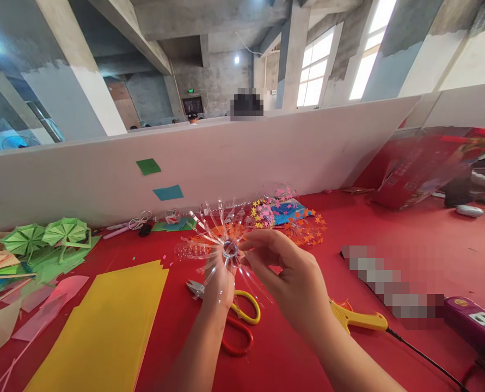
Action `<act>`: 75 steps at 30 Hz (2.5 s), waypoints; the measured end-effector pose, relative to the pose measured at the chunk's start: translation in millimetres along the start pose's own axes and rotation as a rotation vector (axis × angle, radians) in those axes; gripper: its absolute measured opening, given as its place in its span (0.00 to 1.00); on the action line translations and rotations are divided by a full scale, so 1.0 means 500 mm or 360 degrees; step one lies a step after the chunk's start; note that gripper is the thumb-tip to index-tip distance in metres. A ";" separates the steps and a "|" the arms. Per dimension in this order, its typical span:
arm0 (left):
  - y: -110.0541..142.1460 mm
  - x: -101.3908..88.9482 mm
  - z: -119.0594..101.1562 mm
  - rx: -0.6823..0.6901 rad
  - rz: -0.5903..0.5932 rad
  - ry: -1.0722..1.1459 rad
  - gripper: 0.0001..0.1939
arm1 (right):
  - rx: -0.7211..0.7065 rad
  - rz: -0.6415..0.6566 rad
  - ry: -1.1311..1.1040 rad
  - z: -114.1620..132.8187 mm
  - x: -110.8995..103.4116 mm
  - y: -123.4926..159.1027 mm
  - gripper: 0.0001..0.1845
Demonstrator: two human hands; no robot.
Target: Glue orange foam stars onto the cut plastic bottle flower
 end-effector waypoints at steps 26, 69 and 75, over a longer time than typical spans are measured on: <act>0.005 0.009 -0.008 0.0021 0.0113 -0.0049 0.05 | -0.0206 -0.0082 0.0431 0.002 -0.004 -0.001 0.08; 0.008 0.010 -0.010 -0.0034 0.0153 0.0052 0.06 | -0.0310 -0.0023 0.0329 0.012 -0.012 -0.004 0.10; 0.004 0.008 -0.008 -0.0045 0.0113 0.0037 0.05 | -0.0313 0.0023 0.0356 0.010 -0.008 0.000 0.11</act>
Point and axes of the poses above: each hand's wrist, its own y-axis away from the middle knuckle, its own x-axis out of the palm, z = x × y, the point moved 3 cm from there along -y, towards the middle knuckle, and after that the axes turned 2 degrees about z, right-handed, at the moved point
